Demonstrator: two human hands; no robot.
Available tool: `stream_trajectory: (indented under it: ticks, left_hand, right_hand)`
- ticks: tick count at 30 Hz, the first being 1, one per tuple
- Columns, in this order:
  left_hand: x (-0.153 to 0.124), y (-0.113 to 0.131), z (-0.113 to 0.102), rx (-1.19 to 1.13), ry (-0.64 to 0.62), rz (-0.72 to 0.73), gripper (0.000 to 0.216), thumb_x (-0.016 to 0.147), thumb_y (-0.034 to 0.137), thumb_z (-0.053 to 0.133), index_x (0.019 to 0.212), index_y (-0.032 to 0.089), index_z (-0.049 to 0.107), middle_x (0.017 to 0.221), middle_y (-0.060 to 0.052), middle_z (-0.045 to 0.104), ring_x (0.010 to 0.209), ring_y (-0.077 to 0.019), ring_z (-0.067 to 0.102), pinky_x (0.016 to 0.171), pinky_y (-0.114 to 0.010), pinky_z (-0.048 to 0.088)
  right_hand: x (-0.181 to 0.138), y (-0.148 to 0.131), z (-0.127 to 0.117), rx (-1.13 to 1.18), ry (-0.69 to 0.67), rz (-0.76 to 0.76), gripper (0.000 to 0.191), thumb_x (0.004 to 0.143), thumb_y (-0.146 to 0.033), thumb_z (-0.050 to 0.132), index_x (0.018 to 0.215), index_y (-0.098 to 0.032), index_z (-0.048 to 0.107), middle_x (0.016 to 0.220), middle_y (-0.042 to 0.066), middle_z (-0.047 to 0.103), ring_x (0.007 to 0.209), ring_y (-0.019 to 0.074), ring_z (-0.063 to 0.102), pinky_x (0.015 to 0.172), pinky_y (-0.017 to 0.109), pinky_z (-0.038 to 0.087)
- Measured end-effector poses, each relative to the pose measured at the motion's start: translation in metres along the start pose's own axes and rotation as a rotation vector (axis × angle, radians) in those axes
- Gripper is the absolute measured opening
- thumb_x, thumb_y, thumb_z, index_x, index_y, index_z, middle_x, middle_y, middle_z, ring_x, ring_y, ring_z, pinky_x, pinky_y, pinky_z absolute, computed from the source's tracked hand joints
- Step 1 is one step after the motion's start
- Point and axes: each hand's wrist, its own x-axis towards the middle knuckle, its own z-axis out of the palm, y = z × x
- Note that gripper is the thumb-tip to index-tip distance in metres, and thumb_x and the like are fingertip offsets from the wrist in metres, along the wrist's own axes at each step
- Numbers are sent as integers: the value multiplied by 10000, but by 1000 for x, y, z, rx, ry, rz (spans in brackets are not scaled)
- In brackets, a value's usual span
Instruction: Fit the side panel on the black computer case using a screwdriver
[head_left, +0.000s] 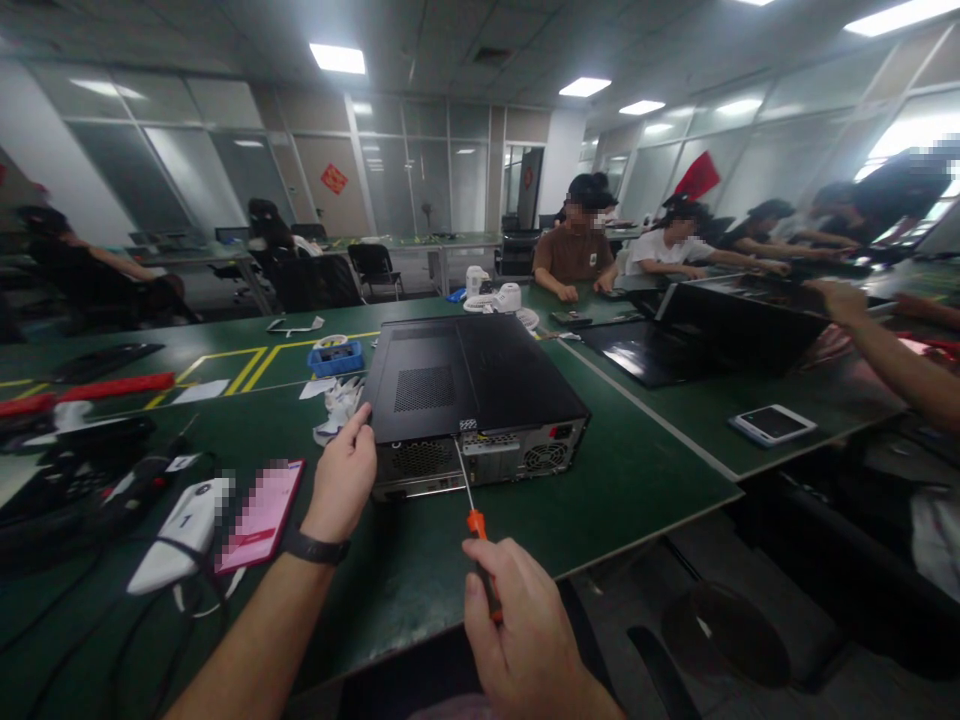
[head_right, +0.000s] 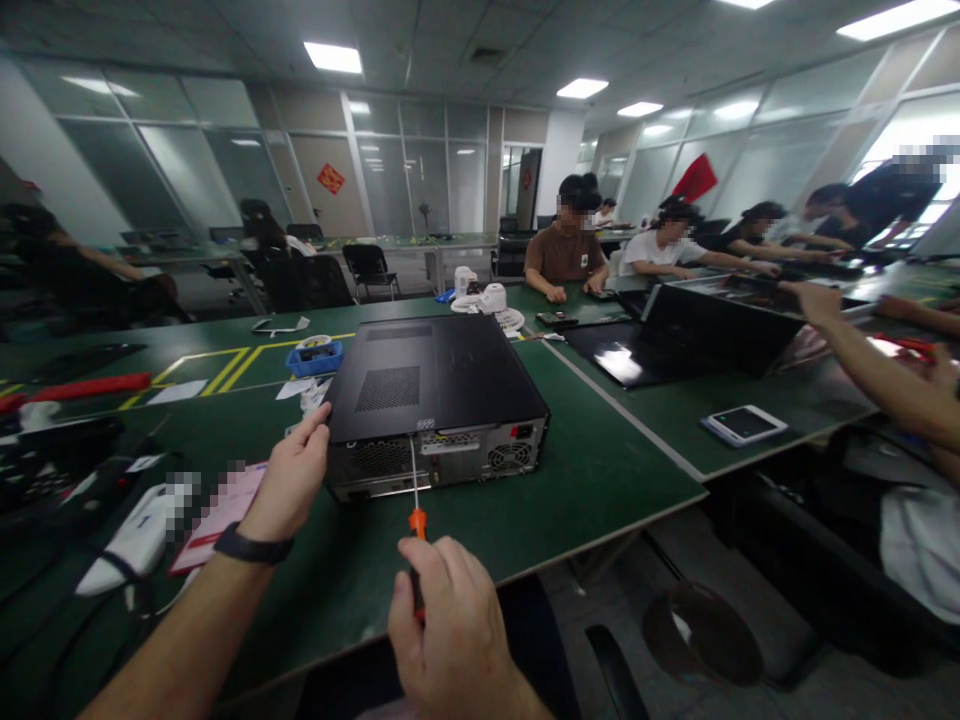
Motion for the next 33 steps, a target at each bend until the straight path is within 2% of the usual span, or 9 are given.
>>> stream_trajectory:
  ticks: [7, 14, 29, 33]
  left_hand:
    - [-2, -2, 0, -10, 8, -10, 460, 922, 319, 528, 1356, 244, 658, 1440, -51, 626, 1378, -237, 535, 1197, -408, 359]
    - [-3, -2, 0, 0, 17, -7, 461, 930, 332, 515, 1360, 245, 656, 1432, -51, 633, 1363, -228, 550, 1179, -395, 385]
    - [-4, -1, -2, 20, 6, 26, 467, 931, 329, 509, 1372, 260, 646, 1421, -45, 641, 1382, -247, 532, 1190, -435, 380]
    - [-7, -3, -3, 30, 5, 25, 472, 931, 334, 509, 1379, 266, 640, 1434, -41, 630, 1393, -251, 520, 1198, -442, 369]
  right_hand:
    - [2, 4, -9, 31, -28, 30, 245, 959, -140, 465, 1174, -208, 561, 866, 47, 664, 746, 194, 639, 671, 338, 527]
    - [4, 4, -10, 28, -24, 21, 234, 958, -144, 460, 1160, -209, 557, 848, 40, 662, 725, 191, 638, 657, 338, 532]
    - [5, 4, -11, 13, -29, 16, 247, 949, -134, 472, 1169, -202, 561, 904, 54, 694, 780, 193, 665, 705, 339, 550]
    - [7, 3, -12, 21, -34, 18, 222, 952, -140, 469, 1141, -204, 567, 851, 41, 676, 726, 183, 648, 662, 325, 539]
